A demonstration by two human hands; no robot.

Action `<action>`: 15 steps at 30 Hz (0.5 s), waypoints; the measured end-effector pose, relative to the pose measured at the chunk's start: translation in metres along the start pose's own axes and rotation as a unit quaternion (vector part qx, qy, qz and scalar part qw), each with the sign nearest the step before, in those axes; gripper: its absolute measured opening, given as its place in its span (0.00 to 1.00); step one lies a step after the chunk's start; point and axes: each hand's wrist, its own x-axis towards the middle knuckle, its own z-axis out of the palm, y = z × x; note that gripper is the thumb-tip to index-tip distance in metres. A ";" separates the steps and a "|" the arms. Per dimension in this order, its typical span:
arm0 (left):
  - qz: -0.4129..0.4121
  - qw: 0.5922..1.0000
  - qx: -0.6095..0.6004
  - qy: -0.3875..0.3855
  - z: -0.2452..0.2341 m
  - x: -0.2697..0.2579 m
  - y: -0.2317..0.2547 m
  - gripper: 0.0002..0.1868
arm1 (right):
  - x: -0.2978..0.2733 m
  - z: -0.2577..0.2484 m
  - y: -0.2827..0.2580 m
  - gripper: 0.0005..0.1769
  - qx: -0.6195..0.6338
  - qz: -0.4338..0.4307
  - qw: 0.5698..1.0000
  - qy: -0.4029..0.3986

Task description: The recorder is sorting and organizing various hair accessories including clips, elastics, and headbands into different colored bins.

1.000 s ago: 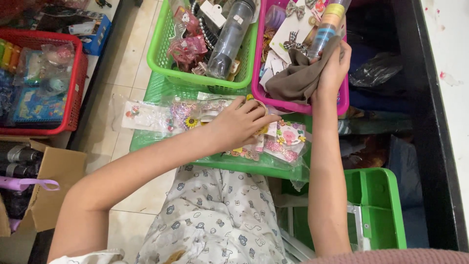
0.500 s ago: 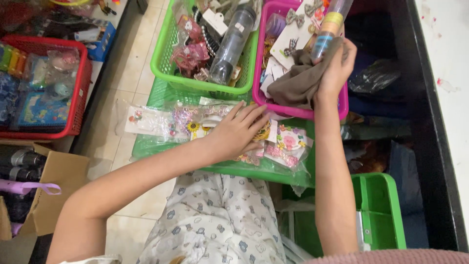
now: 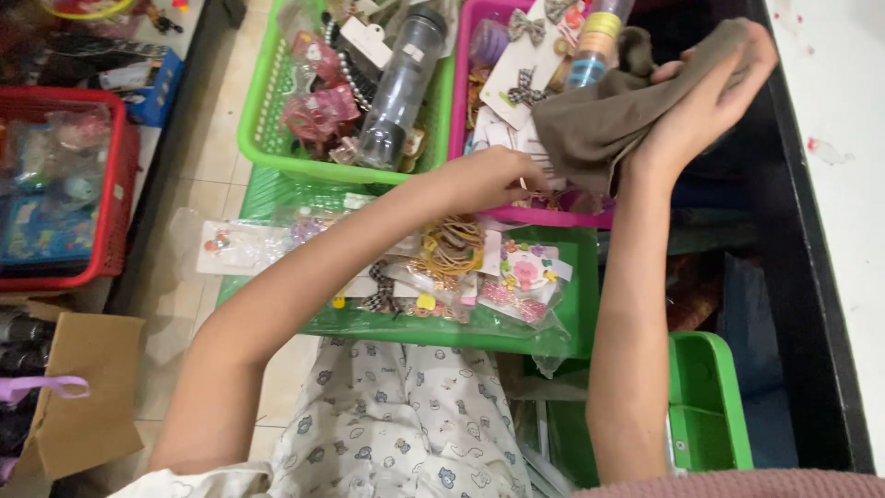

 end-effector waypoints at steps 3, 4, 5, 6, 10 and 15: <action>0.008 0.993 -0.019 -0.114 0.018 0.025 -0.017 0.19 | -0.006 -0.008 0.004 0.14 -0.047 -0.012 0.998 -0.032; 0.010 0.993 -0.023 -0.117 0.024 0.030 -0.023 0.19 | -0.009 -0.011 0.003 0.14 -0.052 -0.010 0.998 -0.030; 0.009 0.989 -0.028 -0.145 0.030 0.035 -0.029 0.19 | -0.012 -0.013 0.002 0.12 -0.061 -0.012 0.996 -0.057; 0.009 0.984 -0.033 -0.172 0.035 0.041 -0.035 0.18 | -0.015 -0.015 0.000 0.10 -0.070 -0.013 0.994 -0.084; -0.023 0.975 -0.032 -0.217 0.044 0.052 -0.048 0.18 | -0.012 -0.021 -0.014 0.09 -0.121 -0.034 0.988 -0.085; -0.002 0.960 -0.023 -0.280 0.058 0.053 -0.074 0.21 | -0.001 -0.037 -0.020 0.11 -0.195 -0.112 0.974 -0.031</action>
